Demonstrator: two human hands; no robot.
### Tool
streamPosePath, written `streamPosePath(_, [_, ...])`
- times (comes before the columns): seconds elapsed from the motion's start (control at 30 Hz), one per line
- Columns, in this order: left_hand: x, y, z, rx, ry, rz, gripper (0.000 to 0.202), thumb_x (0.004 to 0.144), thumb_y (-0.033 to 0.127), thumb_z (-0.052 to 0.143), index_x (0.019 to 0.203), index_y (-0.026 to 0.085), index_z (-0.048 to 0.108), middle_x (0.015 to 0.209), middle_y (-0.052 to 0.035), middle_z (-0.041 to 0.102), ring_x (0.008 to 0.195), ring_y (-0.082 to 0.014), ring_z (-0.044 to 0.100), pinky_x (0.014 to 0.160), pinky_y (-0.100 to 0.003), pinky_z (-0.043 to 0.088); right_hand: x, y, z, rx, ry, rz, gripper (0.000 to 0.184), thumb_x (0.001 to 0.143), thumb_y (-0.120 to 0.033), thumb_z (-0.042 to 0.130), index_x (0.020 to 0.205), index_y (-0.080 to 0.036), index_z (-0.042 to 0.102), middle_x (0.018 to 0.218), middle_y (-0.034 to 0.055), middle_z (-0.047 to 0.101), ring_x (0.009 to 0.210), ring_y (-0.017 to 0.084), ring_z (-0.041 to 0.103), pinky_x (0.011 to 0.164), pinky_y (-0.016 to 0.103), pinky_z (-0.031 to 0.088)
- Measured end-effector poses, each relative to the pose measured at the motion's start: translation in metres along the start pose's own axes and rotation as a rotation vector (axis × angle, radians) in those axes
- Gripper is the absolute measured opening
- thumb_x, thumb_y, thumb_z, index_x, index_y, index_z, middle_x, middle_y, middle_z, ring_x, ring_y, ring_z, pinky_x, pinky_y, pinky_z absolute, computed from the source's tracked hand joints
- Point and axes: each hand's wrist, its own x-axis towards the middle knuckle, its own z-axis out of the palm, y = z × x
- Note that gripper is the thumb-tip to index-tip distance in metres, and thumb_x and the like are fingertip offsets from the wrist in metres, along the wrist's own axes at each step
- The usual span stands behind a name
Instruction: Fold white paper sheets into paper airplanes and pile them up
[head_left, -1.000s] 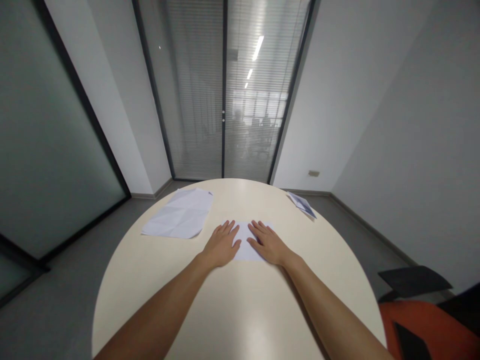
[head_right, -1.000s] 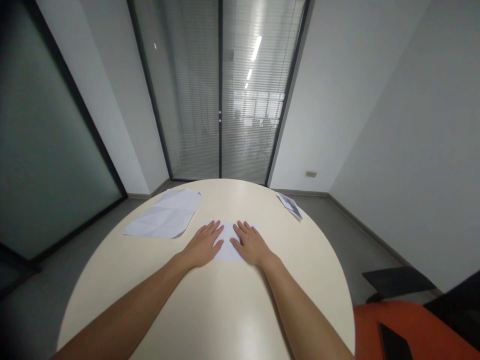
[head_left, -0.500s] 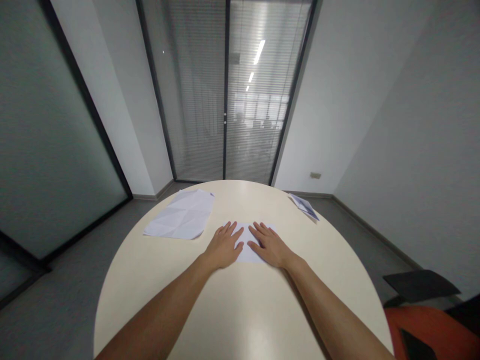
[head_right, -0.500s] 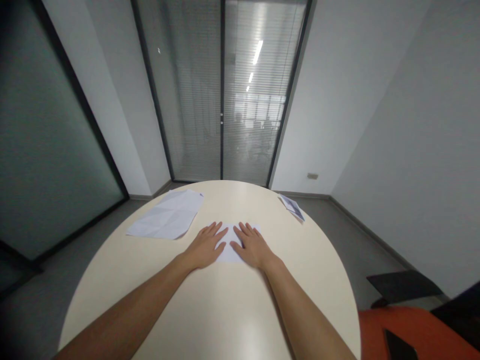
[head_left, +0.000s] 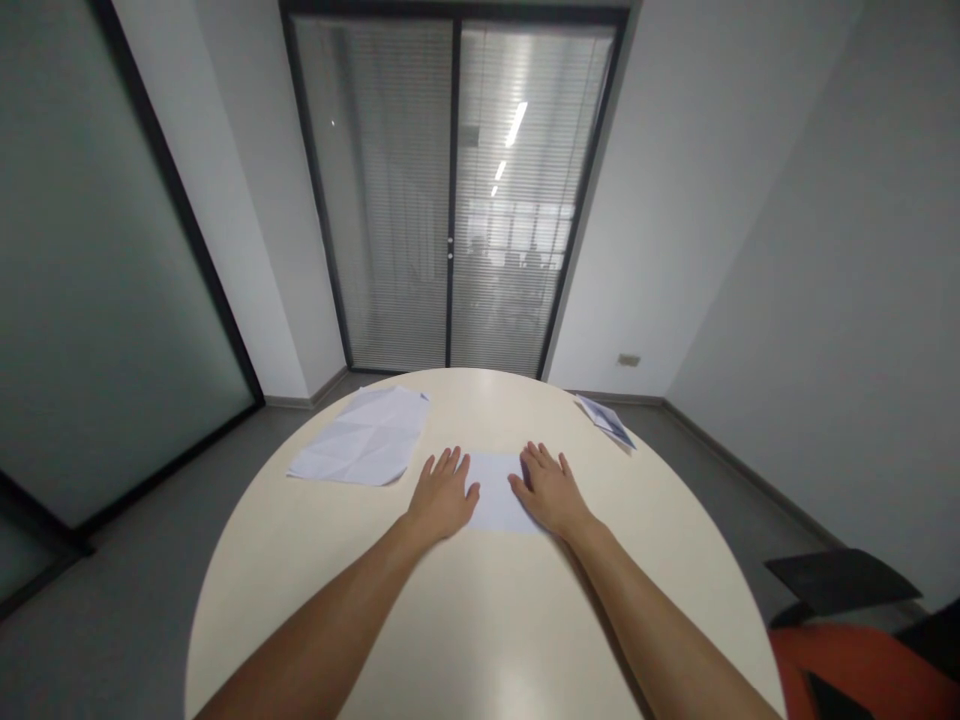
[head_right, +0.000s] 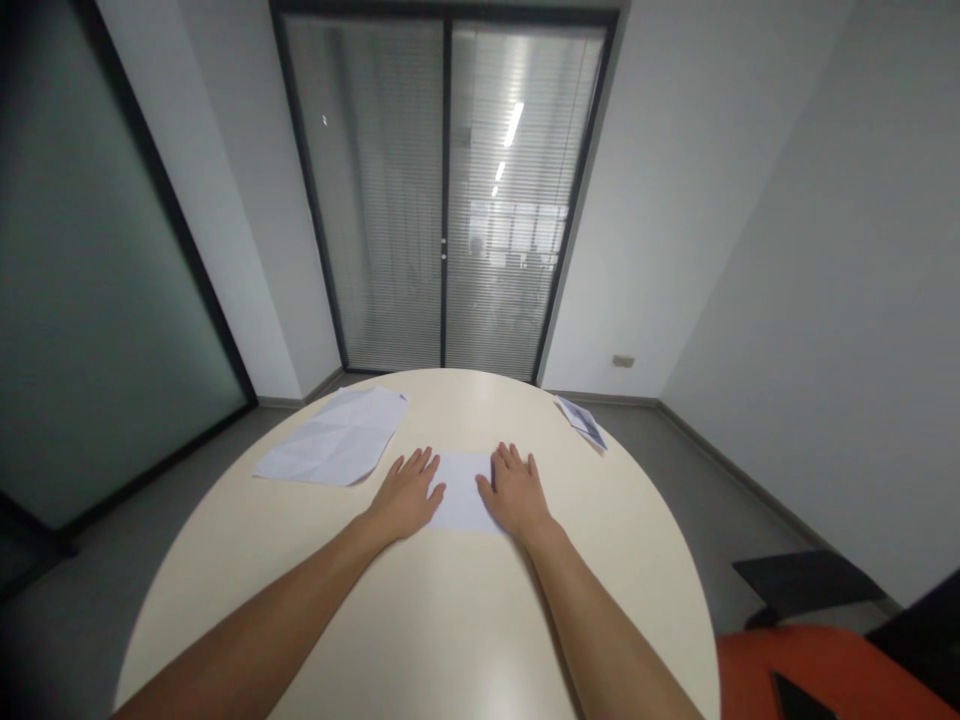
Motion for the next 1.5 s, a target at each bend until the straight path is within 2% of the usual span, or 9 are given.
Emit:
streamPosePath(0.1, [-0.001,-0.001,-0.001,-0.028,-0.001,0.069,0.056,0.099,0.040,0.036,0.149,0.015,0.043,0.160,-0.0140,0.035,0.149,-0.0292,0.029,0.122,-0.050,0.022,-0.004,-0.011,0.000,0.093,-0.063,-0.221,0.065,0.101,-0.054,0.033,0.155,-0.019,0.035,0.164,0.0106,0.025,0.153,0.028,0.015,0.122,0.052,0.013])
streamPosePath(0.2, [-0.002,-0.001,-0.003,-0.043,-0.004,0.091,0.055,0.100,0.039,0.036,0.149,0.016,0.044,0.160,-0.0121,0.036,0.149,-0.0292,0.031,0.121,-0.050,0.025,-0.006,-0.016,0.000,0.145,-0.155,-0.286,0.066,0.101,-0.058,0.031,0.156,-0.021,0.035,0.164,0.0090,0.026,0.153,0.028,0.018,0.122,0.052,0.016])
streamPosePath(0.4, [0.003,-0.001,-0.003,-0.047,0.016,0.035,0.049,0.099,0.030,0.037,0.145,0.019,0.048,0.157,-0.0092,0.042,0.147,-0.0269,0.035,0.121,-0.051,0.026,-0.004,-0.013,0.001,0.150,-0.162,-0.257,0.067,0.099,-0.058,0.036,0.155,-0.021,0.037,0.163,0.0096,0.027,0.152,0.031,0.019,0.122,0.053,0.017])
streamPosePath(0.5, [0.004,-0.002,-0.003,-0.075,0.074,0.023,0.048,0.096,0.023,0.038,0.142,0.019,0.051,0.151,-0.0084,0.050,0.143,-0.0239,0.041,0.122,-0.049,0.025,-0.003,-0.014,0.001,0.149,-0.159,-0.263,0.067,0.100,-0.059,0.036,0.155,-0.021,0.037,0.163,0.0098,0.027,0.152,0.030,0.019,0.122,0.052,0.017])
streamPosePath(0.67, [-0.001,0.000,-0.003,-0.158,0.087,0.166,0.050,0.097,0.031,0.044,0.144,0.015,0.049,0.151,-0.0099,0.050,0.141,-0.0214,0.044,0.120,-0.039,0.030,-0.004,-0.017,0.000,0.162,-0.153,-0.262,0.068,0.100,-0.061,0.034,0.156,-0.022,0.036,0.163,0.0097,0.027,0.152,0.031,0.019,0.122,0.054,0.016])
streamPosePath(0.97, [-0.006,0.002,-0.004,-0.095,-0.003,0.125,0.051,0.100,0.033,0.036,0.146,0.013,0.047,0.157,-0.0125,0.041,0.147,-0.0254,0.035,0.121,-0.044,0.028,-0.002,-0.013,0.000,0.132,-0.165,-0.219,0.074,0.099,-0.064,0.031,0.157,-0.018,0.033,0.164,0.0106,0.024,0.153,0.030,0.016,0.122,0.050,0.017])
streamPosePath(1.23, [-0.005,0.001,-0.009,-0.052,0.052,0.061,0.044,0.100,0.029,0.040,0.139,0.017,0.054,0.152,-0.0099,0.049,0.143,-0.0279,0.041,0.120,-0.052,0.028,-0.004,-0.012,-0.002,0.041,-0.166,-0.047,0.080,0.097,-0.066,0.032,0.158,-0.014,0.028,0.165,0.0110,0.019,0.153,0.032,0.013,0.123,0.049,0.013])
streamPosePath(1.37, [-0.004,0.001,-0.012,-0.097,0.126,0.123,0.040,0.097,0.020,0.045,0.133,0.015,0.060,0.140,-0.0099,0.060,0.132,-0.0250,0.053,0.117,-0.044,0.036,-0.006,-0.017,-0.002,0.020,-0.166,-0.017,0.087,0.093,-0.071,0.035,0.159,-0.016,0.024,0.166,0.0101,0.016,0.154,0.032,0.011,0.123,0.053,0.008])
streamPosePath(1.5, [-0.006,0.004,-0.011,-0.188,0.135,0.238,0.042,0.098,0.031,0.047,0.136,0.017,0.058,0.140,-0.0094,0.061,0.131,-0.0231,0.054,0.114,-0.038,0.040,-0.003,-0.019,-0.001,0.031,-0.133,-0.001,0.083,0.094,-0.069,0.036,0.158,-0.016,0.029,0.165,0.0111,0.019,0.153,0.034,0.012,0.122,0.056,0.007])
